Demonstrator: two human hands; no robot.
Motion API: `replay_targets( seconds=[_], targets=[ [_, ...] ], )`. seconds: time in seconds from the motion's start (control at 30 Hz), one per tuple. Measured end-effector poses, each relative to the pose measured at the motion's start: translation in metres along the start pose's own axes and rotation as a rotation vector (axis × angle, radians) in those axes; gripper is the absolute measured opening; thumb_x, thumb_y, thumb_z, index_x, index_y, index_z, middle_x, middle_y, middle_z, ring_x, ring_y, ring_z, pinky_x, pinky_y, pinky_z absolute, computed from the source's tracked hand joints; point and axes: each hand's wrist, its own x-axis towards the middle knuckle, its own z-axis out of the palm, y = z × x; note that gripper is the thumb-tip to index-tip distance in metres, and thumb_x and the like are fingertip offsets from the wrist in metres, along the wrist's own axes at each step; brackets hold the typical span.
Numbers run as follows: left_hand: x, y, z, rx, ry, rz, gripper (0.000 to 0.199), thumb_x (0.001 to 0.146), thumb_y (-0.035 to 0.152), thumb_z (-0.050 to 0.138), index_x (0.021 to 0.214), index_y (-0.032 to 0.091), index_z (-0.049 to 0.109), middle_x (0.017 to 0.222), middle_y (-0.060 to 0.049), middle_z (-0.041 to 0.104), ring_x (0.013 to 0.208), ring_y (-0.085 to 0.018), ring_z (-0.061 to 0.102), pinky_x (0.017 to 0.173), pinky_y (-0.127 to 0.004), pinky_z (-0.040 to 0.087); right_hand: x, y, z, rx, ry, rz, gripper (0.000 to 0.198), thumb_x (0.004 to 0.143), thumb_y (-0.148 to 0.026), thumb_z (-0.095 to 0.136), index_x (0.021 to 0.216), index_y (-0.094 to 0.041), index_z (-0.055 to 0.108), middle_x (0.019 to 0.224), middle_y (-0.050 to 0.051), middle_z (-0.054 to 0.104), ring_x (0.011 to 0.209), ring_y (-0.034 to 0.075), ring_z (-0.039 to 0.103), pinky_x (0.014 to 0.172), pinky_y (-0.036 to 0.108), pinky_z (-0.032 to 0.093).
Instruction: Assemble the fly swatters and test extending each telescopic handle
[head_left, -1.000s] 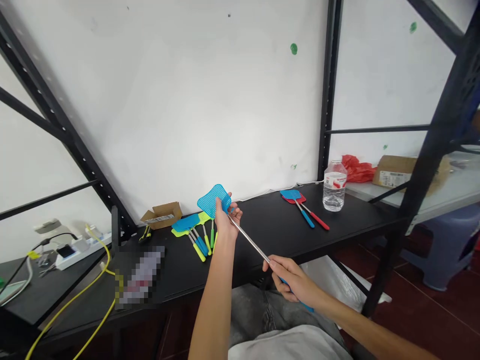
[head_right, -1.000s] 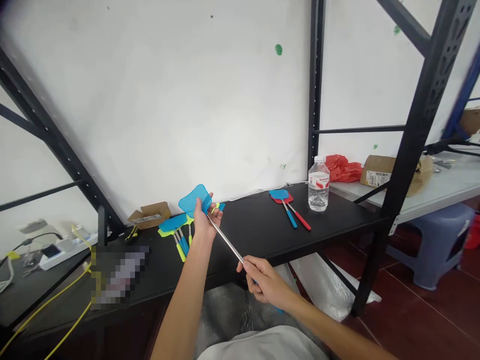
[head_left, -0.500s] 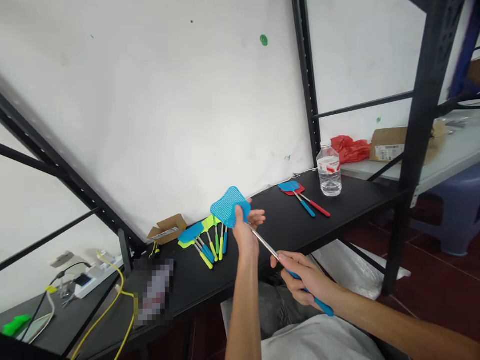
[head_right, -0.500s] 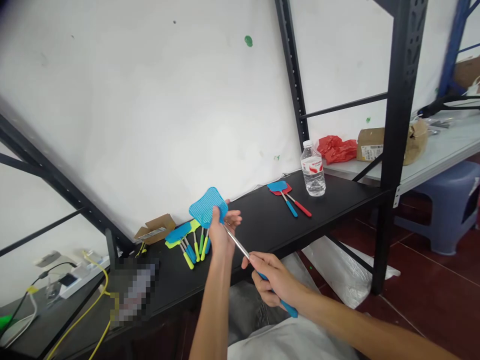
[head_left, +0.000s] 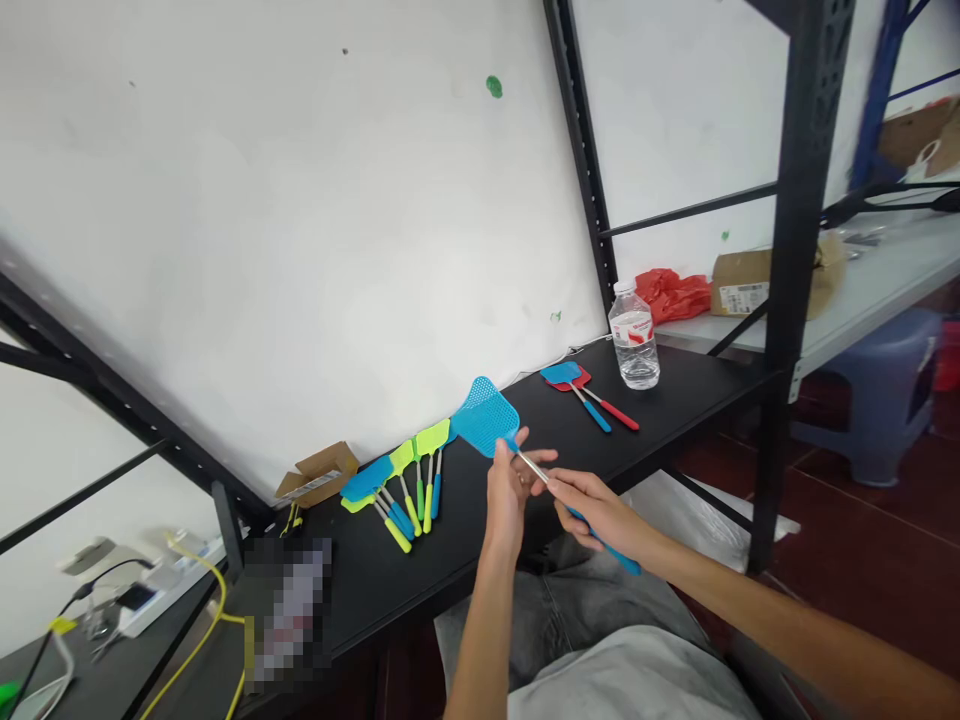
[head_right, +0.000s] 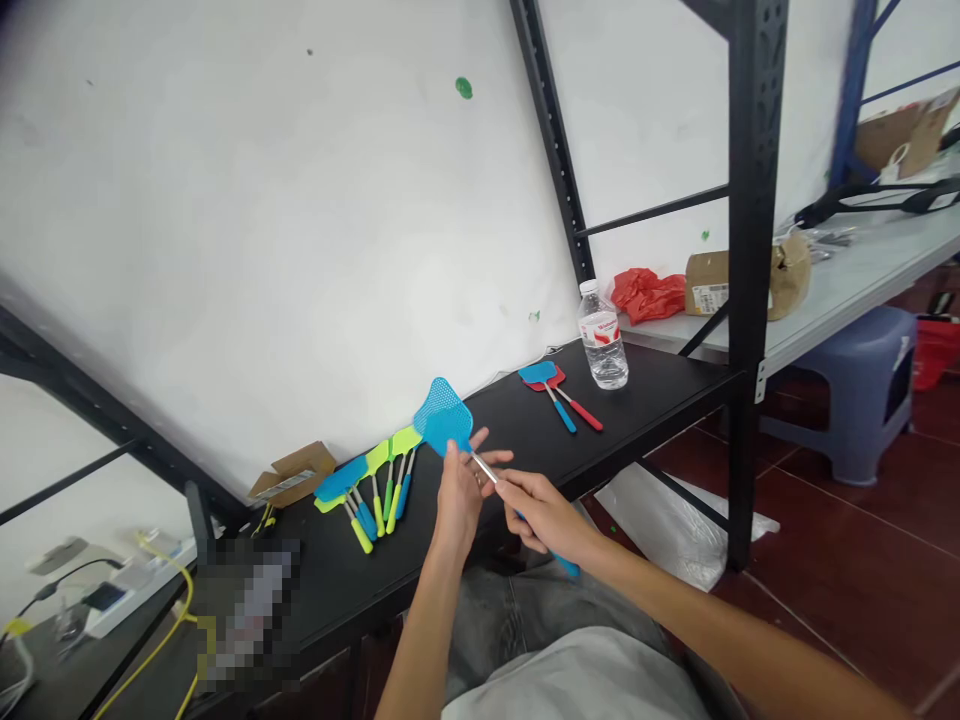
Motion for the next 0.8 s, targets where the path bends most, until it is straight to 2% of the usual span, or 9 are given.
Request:
replay_targets(
  seconds=[0.1, 0.2, 0.3, 0.37, 0.47, 0.6, 0.7, 0.8],
  targets=[
    [-0.008, -0.002, -0.034, 0.44, 0.048, 0.072, 0.053, 0.088, 0.055, 0.05, 0.122, 0.016, 0.06, 0.098, -0.012, 0.073, 0.075, -0.02, 0.067, 0.073, -0.032, 0.05, 0.016, -0.004, -0.03, -0.357, 0.15, -0.017, 0.034, 0.09, -0.038, 0.046, 0.114, -0.017, 0.057, 0.052, -0.006, 0.045, 0.04, 0.009, 0.035, 0.041, 0.022, 0.027],
    [-0.013, 0.001, -0.077, 0.977, 0.209, 0.239, 0.041, 0.089, 0.045, 0.05, 0.116, 0.018, 0.065, 0.107, -0.011, 0.07, 0.097, -0.026, 0.064, 0.087, -0.039, 0.046, 0.042, -0.013, -0.059, -0.869, 0.342, -0.04, 0.038, 0.084, -0.022, 0.047, 0.12, -0.018, 0.057, 0.074, 0.003, 0.064, 0.067, 0.017, 0.059, 0.061, 0.027, 0.039],
    [-0.014, -0.001, -0.11, 1.477, 0.319, 0.273, 0.038, 0.088, 0.036, 0.051, 0.119, 0.017, 0.064, 0.122, -0.013, 0.064, 0.114, -0.033, 0.055, 0.097, -0.048, 0.037, 0.074, -0.02, -0.074, -1.229, 0.468, 0.084, 0.043, 0.084, -0.022, 0.046, 0.126, -0.018, 0.052, 0.098, 0.012, 0.068, 0.093, 0.028, 0.062, 0.074, 0.034, 0.041],
    [-0.013, -0.007, -0.121, 1.652, 0.349, 0.24, 0.036, 0.087, 0.032, 0.051, 0.118, 0.017, 0.065, 0.12, -0.013, 0.065, 0.113, -0.034, 0.055, 0.099, -0.049, 0.034, 0.093, -0.021, -0.075, -1.358, 0.478, 0.181, 0.04, 0.085, -0.023, 0.045, 0.123, -0.017, 0.053, 0.105, 0.016, 0.066, 0.097, 0.032, 0.062, 0.074, 0.038, 0.042],
    [-0.014, -0.017, -0.126, 1.733, 0.369, 0.237, 0.031, 0.089, 0.03, 0.048, 0.11, 0.019, 0.068, 0.11, -0.01, 0.069, 0.109, -0.032, 0.056, 0.097, -0.048, 0.033, 0.11, -0.017, -0.072, -1.45, 0.458, 0.232, 0.033, 0.085, -0.022, 0.045, 0.115, -0.014, 0.057, 0.108, 0.019, 0.064, 0.098, 0.034, 0.062, 0.075, 0.041, 0.043],
    [-0.016, -0.021, -0.126, 1.729, 0.389, 0.245, 0.027, 0.09, 0.027, 0.047, 0.107, 0.022, 0.068, 0.103, -0.009, 0.068, 0.105, -0.031, 0.056, 0.093, -0.045, 0.034, 0.114, -0.007, -0.069, -1.514, 0.452, 0.205, 0.031, 0.086, -0.023, 0.044, 0.111, -0.014, 0.059, 0.11, 0.019, 0.061, 0.104, 0.035, 0.059, 0.077, 0.042, 0.043],
    [-0.016, -0.019, -0.127, 1.705, 0.399, 0.223, 0.027, 0.09, 0.025, 0.048, 0.11, 0.023, 0.066, 0.107, -0.009, 0.064, 0.1, -0.028, 0.058, 0.087, -0.04, 0.037, 0.111, 0.0, -0.066, -1.551, 0.487, 0.098, 0.035, 0.086, -0.025, 0.045, 0.116, -0.014, 0.06, 0.112, 0.017, 0.06, 0.11, 0.035, 0.052, 0.079, 0.04, 0.043],
    [-0.016, -0.019, -0.129, 1.687, 0.408, 0.198, 0.029, 0.09, 0.023, 0.048, 0.115, 0.022, 0.063, 0.107, -0.01, 0.06, 0.092, -0.024, 0.061, 0.079, -0.034, 0.04, 0.107, 0.009, -0.053, -1.543, 0.525, -0.095, 0.037, 0.086, -0.025, 0.046, 0.119, -0.016, 0.06, 0.114, 0.015, 0.06, 0.108, 0.032, 0.051, 0.082, 0.038, 0.042]
  ],
)
